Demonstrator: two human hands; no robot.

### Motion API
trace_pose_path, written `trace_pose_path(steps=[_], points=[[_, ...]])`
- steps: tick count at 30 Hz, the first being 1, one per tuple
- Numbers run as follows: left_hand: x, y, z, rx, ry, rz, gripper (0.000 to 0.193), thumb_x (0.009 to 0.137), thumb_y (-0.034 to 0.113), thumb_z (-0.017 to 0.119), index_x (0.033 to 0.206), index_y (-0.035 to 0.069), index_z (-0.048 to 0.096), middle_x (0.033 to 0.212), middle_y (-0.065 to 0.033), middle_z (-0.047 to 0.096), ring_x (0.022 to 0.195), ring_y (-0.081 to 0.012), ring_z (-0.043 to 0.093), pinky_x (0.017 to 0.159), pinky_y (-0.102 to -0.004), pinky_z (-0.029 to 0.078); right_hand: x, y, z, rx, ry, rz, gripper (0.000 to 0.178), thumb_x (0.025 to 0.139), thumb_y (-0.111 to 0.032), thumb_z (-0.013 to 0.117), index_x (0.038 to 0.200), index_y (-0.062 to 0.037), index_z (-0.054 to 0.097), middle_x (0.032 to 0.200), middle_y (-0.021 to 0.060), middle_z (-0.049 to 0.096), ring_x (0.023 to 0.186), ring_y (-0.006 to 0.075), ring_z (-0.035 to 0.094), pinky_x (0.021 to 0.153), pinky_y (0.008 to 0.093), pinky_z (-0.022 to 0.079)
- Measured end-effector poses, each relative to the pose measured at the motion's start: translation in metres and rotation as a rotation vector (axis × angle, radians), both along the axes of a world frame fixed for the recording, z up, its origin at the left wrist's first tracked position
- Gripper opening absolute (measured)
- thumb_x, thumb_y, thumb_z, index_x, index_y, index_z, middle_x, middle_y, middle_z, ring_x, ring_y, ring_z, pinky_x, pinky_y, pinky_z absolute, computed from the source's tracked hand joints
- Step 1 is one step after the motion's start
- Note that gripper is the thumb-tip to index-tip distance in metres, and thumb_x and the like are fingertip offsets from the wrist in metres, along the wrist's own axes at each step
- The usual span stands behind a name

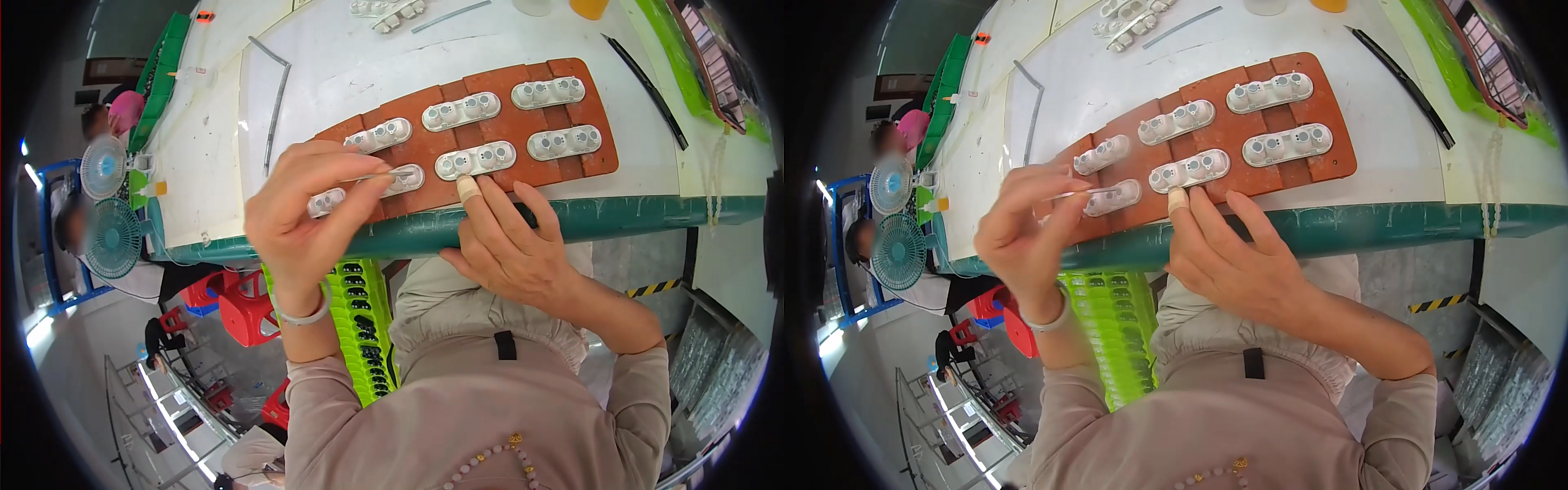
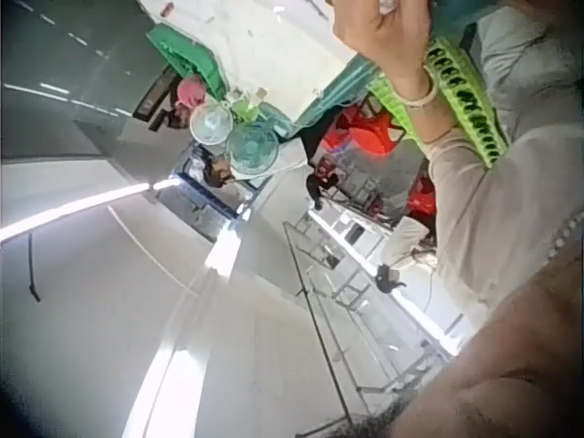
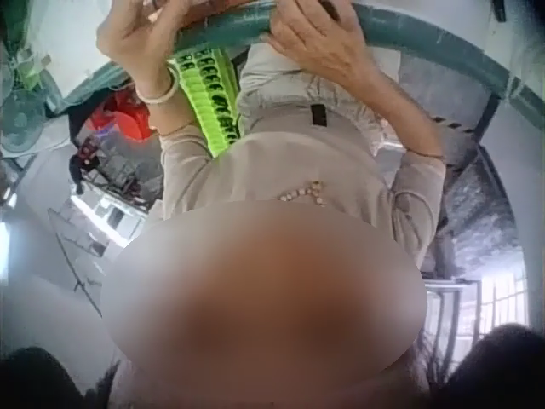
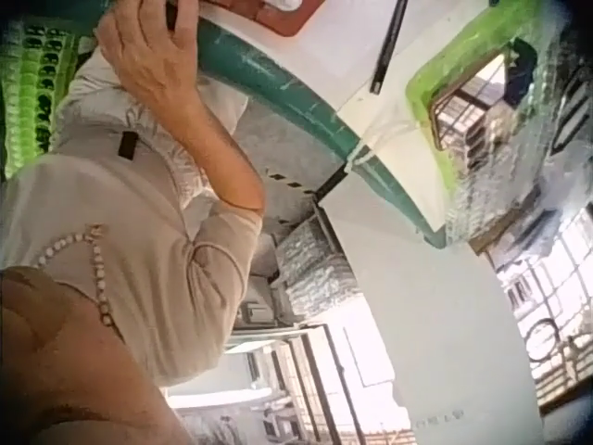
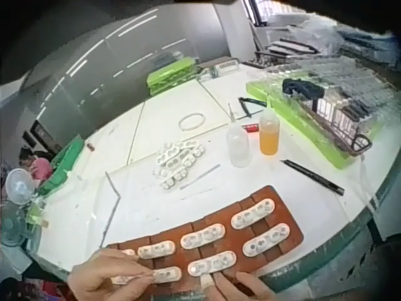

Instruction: Assembling small plastic housing components into a wooden fixture and applying adhesive from a bottle.

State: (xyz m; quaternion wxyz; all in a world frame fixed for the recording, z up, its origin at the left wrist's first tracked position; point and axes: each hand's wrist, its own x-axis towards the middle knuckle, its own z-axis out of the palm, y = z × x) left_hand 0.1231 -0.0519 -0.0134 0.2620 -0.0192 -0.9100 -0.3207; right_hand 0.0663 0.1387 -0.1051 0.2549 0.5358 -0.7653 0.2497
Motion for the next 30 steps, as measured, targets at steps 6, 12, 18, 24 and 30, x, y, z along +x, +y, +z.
trace_pose_path(steps=[6, 12, 18, 24, 30], points=[[-0.004, -0.003, 0.003, -0.173, -0.136, -0.072, 0.019, 0.066, 0.0, 0.071, 0.084, 0.007, 0.069, 0.074, -0.0049, 0.064, 0.071, -0.0187, 0.061, 0.059, -0.0285, 0.048, -0.002, 0.002, 0.001, -0.03, -0.016, -0.007, 0.024, 0.079, -0.033, 0.06, 0.084, -0.0114, 0.052, 0.113, 0.0093, 0.057, 0.107, 0.0199, 0.054, 0.097, 0.0412, 0.036], [-0.002, -0.003, 0.008, -0.211, -0.17, -0.09, 0.02, 0.066, 0.0, 0.07, 0.085, 0.007, 0.068, 0.075, -0.0031, 0.065, 0.068, -0.019, 0.06, 0.058, -0.0286, 0.048, -0.002, 0.002, -0.001, -0.042, -0.018, 0.002, 0.026, 0.078, -0.035, 0.062, 0.082, -0.0121, 0.052, 0.112, 0.0089, 0.057, 0.106, 0.0207, 0.055, 0.095, 0.0414, 0.038], [-0.004, -0.001, 0.005, -0.215, -0.154, -0.113, 0.019, 0.066, 0.0, 0.07, 0.084, 0.006, 0.068, 0.074, -0.0038, 0.065, 0.067, -0.0188, 0.06, 0.057, -0.0287, 0.048, -0.001, 0.004, -0.002, -0.044, -0.026, -0.003, 0.024, 0.078, -0.034, 0.062, 0.083, -0.012, 0.053, 0.112, 0.0094, 0.057, 0.107, 0.0216, 0.054, 0.096, 0.0419, 0.037], [0.01, -0.006, -0.011, -0.101, -0.091, 0.021, 0.017, 0.065, 0.001, 0.073, 0.08, 0.006, 0.068, 0.074, -0.0052, 0.065, 0.072, -0.0184, 0.061, 0.061, -0.0301, 0.049, 0.007, -0.002, 0.01, -0.072, -0.094, 0.194, 0.022, 0.08, -0.029, 0.061, 0.088, -0.0102, 0.054, 0.119, 0.0134, 0.055, 0.114, 0.0243, 0.051, 0.096, 0.0422, 0.038], [0.017, 0.001, -0.018, 0.003, -0.076, 0.124, 0.018, 0.064, 0.0, 0.075, 0.08, 0.005, 0.069, 0.075, -0.0043, 0.065, 0.076, -0.0188, 0.061, 0.073, -0.0306, 0.051, 0.01, -0.014, 0.011, 0.081, -0.109, 0.133, 0.02, 0.08, -0.027, 0.058, 0.09, -0.0101, 0.053, 0.122, 0.0115, 0.053, 0.118, 0.0216, 0.047, 0.098, 0.0414, 0.034]])
